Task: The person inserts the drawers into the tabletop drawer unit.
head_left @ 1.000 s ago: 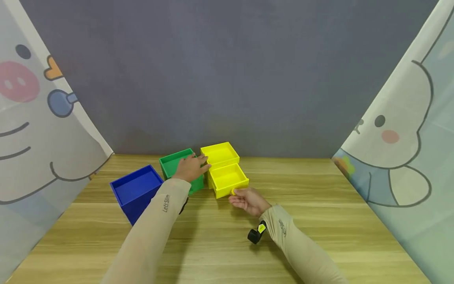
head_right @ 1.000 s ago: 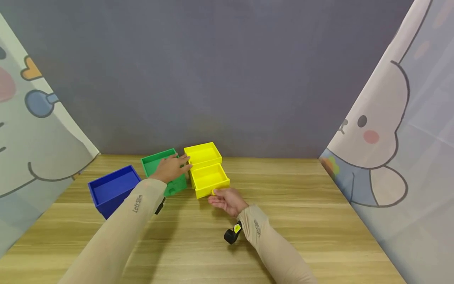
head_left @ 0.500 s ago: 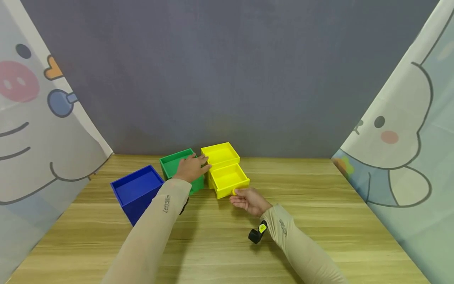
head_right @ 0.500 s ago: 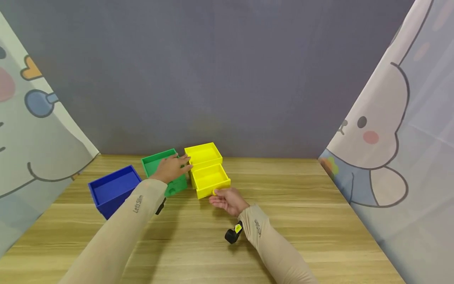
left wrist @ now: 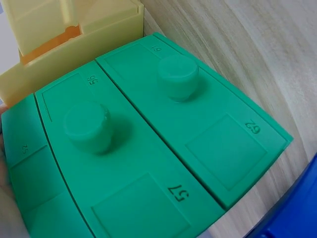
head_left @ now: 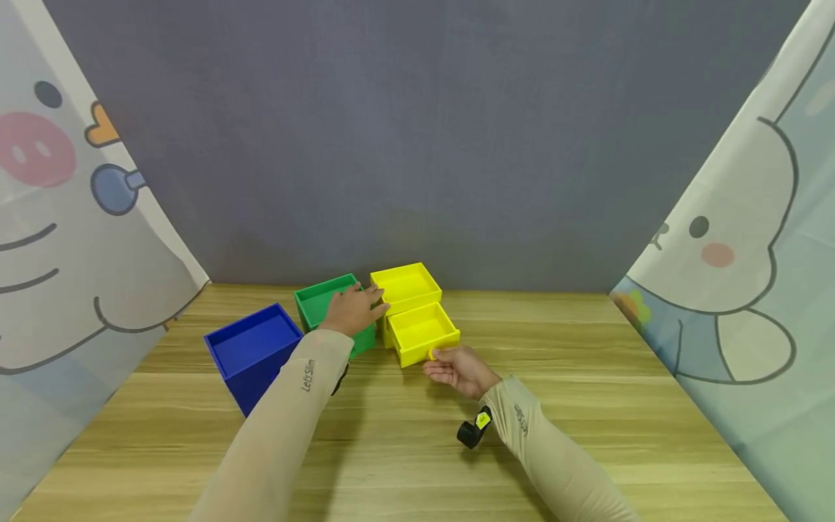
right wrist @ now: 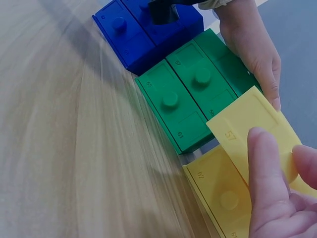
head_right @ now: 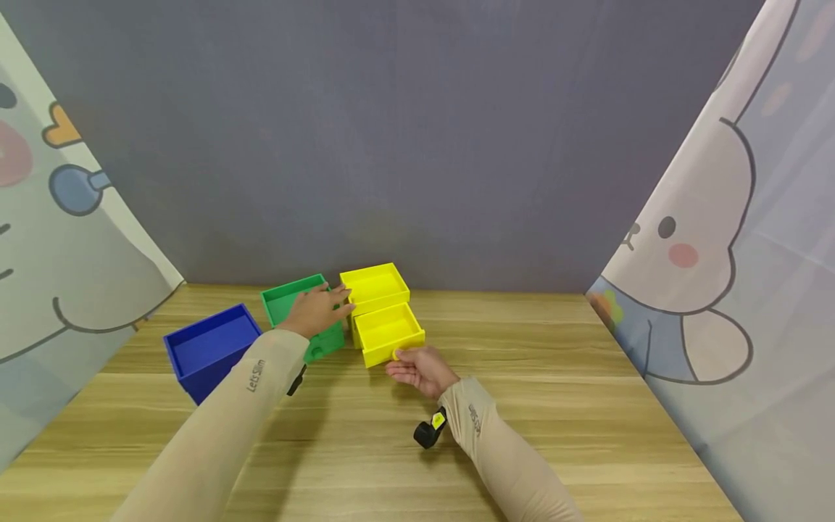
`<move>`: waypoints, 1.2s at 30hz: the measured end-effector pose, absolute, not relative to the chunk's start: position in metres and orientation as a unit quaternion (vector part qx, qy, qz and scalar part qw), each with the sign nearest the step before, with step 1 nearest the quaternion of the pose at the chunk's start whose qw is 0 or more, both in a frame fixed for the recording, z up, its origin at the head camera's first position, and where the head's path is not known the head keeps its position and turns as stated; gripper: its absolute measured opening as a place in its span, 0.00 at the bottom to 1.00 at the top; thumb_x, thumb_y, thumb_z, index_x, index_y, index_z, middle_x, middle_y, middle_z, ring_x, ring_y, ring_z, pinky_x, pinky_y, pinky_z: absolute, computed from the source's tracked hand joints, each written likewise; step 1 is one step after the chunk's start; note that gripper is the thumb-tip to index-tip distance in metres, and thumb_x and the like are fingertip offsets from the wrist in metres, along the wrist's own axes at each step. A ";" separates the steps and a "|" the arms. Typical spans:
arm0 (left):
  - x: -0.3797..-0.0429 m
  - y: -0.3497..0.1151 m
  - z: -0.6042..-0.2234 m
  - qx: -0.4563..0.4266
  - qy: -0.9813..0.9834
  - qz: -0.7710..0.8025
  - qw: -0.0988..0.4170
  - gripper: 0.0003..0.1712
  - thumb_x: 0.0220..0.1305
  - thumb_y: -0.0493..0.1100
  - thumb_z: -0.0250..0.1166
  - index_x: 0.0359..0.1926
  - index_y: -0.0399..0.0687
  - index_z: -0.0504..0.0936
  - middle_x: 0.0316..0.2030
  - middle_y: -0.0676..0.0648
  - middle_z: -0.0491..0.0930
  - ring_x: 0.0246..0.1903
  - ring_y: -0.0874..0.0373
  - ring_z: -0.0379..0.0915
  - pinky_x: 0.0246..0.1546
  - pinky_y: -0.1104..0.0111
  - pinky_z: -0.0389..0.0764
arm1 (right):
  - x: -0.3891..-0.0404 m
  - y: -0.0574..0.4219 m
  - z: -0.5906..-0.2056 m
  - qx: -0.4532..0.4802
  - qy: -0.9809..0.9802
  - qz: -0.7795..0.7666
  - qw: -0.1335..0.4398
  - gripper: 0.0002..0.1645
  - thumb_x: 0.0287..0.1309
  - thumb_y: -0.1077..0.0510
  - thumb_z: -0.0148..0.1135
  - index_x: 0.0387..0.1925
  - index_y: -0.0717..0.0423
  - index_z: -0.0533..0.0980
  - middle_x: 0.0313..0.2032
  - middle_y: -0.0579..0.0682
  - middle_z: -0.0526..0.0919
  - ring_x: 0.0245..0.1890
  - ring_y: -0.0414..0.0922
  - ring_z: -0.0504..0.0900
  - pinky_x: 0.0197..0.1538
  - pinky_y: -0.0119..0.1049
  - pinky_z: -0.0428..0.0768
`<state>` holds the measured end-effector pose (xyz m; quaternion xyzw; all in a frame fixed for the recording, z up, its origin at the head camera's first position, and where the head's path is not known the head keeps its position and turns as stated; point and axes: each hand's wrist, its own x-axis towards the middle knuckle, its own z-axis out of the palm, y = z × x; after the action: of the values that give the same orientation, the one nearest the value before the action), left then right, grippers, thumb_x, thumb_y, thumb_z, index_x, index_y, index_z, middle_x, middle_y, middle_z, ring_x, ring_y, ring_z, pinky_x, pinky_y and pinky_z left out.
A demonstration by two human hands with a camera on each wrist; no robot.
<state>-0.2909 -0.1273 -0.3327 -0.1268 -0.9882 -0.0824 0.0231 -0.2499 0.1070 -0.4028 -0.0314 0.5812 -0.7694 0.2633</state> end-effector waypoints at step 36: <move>-0.293 -0.126 -0.337 -0.115 -0.990 -0.081 0.019 0.31 0.72 0.59 0.51 0.69 0.50 0.67 0.68 0.47 0.65 0.68 0.41 0.55 0.61 0.43 0.62 | -0.258 0.103 -0.401 -0.026 0.561 -0.782 0.271 0.15 0.71 0.66 0.43 0.50 0.77 0.65 0.25 0.51 0.84 0.27 0.39 0.85 0.37 0.28 0.82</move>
<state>-0.2926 -0.1260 -0.3367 -0.1150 -0.9899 -0.0809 0.0189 -0.2577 0.1029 -0.4007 -0.0259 0.5606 -0.7820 0.2710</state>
